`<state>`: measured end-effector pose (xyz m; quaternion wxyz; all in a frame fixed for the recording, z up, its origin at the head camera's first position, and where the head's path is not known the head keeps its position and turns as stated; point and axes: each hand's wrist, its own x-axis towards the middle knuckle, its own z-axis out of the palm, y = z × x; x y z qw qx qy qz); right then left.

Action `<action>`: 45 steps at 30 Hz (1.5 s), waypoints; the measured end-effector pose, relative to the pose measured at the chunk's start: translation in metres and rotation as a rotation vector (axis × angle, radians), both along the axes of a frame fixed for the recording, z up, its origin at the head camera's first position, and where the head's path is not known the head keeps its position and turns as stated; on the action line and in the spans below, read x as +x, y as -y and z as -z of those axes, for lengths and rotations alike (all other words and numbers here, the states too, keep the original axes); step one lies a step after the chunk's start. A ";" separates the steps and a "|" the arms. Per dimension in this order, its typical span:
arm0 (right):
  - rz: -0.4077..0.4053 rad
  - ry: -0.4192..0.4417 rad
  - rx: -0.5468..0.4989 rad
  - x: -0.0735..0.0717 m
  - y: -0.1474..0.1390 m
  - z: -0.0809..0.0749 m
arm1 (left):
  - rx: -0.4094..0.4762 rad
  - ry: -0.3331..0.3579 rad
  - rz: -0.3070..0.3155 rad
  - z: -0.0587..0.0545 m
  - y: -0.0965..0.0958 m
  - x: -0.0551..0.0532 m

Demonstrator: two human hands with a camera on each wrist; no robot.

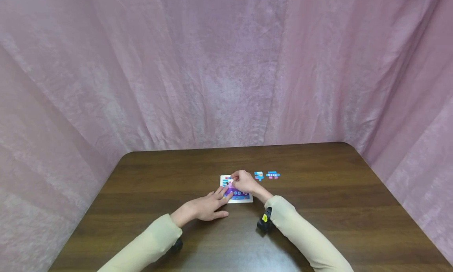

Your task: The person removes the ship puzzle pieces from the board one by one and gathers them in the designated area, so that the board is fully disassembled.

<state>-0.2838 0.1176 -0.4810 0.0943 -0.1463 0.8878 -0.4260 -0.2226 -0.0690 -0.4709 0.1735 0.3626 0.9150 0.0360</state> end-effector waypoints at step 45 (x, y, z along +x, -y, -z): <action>0.135 -0.083 -0.013 0.000 0.010 -0.002 | -0.018 -0.007 -0.004 -0.001 0.000 0.000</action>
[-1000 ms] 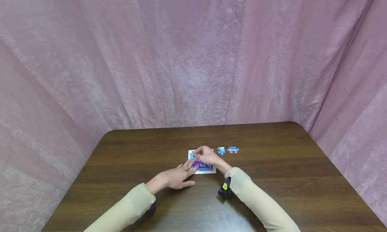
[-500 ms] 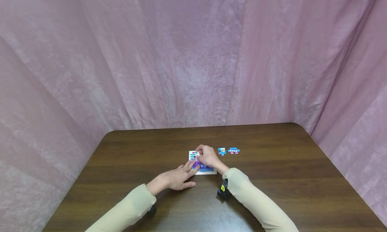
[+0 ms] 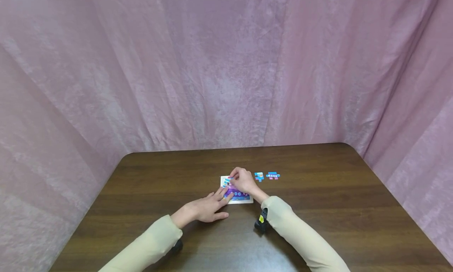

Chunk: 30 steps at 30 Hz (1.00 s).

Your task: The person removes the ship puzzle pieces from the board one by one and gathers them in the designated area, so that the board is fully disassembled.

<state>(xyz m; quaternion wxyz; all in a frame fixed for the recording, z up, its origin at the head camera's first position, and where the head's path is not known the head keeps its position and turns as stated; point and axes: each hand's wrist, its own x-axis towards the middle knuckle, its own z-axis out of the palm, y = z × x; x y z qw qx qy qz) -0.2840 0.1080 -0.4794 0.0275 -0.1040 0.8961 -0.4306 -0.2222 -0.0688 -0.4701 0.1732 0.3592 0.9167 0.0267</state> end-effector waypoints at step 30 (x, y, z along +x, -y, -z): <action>0.116 0.096 -0.251 0.001 -0.049 0.002 | -0.018 -0.014 -0.002 0.004 -0.001 0.002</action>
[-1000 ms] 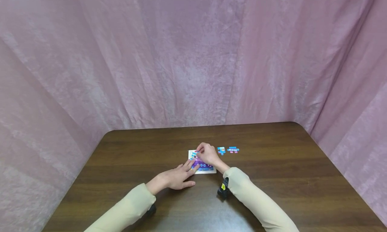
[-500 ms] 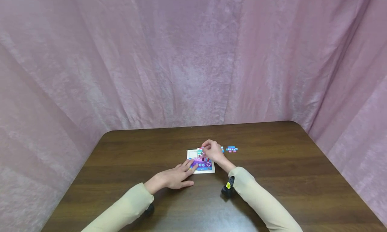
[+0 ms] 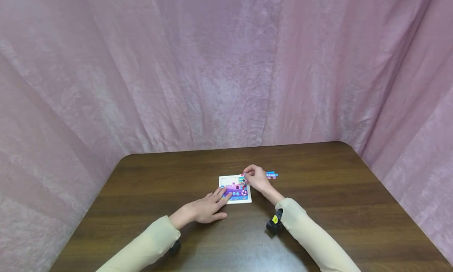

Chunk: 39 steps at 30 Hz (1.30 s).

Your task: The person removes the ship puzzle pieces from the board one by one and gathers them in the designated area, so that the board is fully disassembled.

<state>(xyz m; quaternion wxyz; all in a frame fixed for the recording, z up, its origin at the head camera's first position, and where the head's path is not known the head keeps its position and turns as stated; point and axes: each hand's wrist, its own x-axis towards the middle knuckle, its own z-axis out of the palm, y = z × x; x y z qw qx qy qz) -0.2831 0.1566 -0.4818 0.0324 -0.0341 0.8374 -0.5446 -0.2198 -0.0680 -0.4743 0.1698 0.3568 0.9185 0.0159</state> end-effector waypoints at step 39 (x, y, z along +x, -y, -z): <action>0.055 0.010 0.022 0.000 -0.070 -0.011 | 0.014 -0.028 0.012 0.002 0.002 0.002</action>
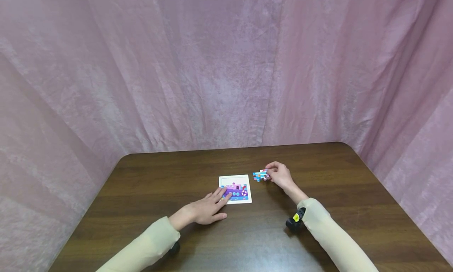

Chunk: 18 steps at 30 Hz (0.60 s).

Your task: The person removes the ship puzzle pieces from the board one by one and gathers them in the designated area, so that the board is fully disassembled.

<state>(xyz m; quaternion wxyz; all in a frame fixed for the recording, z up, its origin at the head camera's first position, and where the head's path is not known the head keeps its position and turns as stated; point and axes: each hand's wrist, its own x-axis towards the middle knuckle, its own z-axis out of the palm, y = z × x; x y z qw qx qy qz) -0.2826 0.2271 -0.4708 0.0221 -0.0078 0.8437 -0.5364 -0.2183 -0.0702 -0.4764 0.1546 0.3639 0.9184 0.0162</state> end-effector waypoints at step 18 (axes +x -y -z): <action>0.102 -0.006 0.058 -0.001 -0.030 0.000 | 0.001 0.008 -0.005 -0.001 0.001 0.001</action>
